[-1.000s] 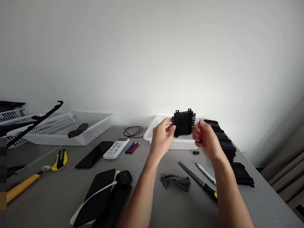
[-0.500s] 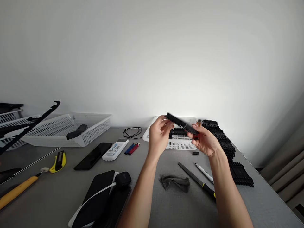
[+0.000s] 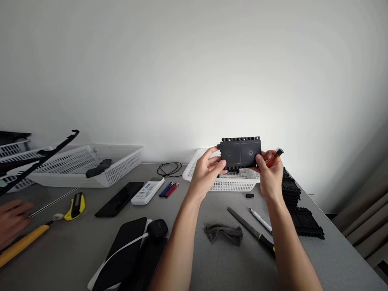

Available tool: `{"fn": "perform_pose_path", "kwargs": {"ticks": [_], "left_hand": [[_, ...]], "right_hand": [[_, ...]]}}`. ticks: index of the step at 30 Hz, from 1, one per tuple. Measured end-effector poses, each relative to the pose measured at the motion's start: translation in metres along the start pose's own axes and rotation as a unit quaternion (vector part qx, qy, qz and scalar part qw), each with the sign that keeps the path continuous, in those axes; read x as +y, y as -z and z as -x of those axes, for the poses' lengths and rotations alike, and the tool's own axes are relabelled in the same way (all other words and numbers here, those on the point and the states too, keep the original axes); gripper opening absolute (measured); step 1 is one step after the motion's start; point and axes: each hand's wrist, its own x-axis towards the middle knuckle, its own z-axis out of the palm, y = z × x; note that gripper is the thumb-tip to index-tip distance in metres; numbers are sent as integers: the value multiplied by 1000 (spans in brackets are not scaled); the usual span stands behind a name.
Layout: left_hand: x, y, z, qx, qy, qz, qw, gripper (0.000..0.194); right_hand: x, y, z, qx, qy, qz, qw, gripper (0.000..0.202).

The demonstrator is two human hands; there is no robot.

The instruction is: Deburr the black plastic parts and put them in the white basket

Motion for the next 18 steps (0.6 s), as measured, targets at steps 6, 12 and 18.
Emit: {"fn": "perform_pose_path", "kwargs": {"ticks": [6,12,18], "left_hand": [[-3,-1,-2,10,-29,12,999,49],[-5,-2,-3,15,-36,9,999,47],[-6,-4,-2,-5,-56,-5,998,42]], "right_hand": [[-11,-4,11,26,73,133,988,27],[-34,-4,28,-21,1,191,981,36],[-17,-16,19,-245,-271,-4,931,37]]}}
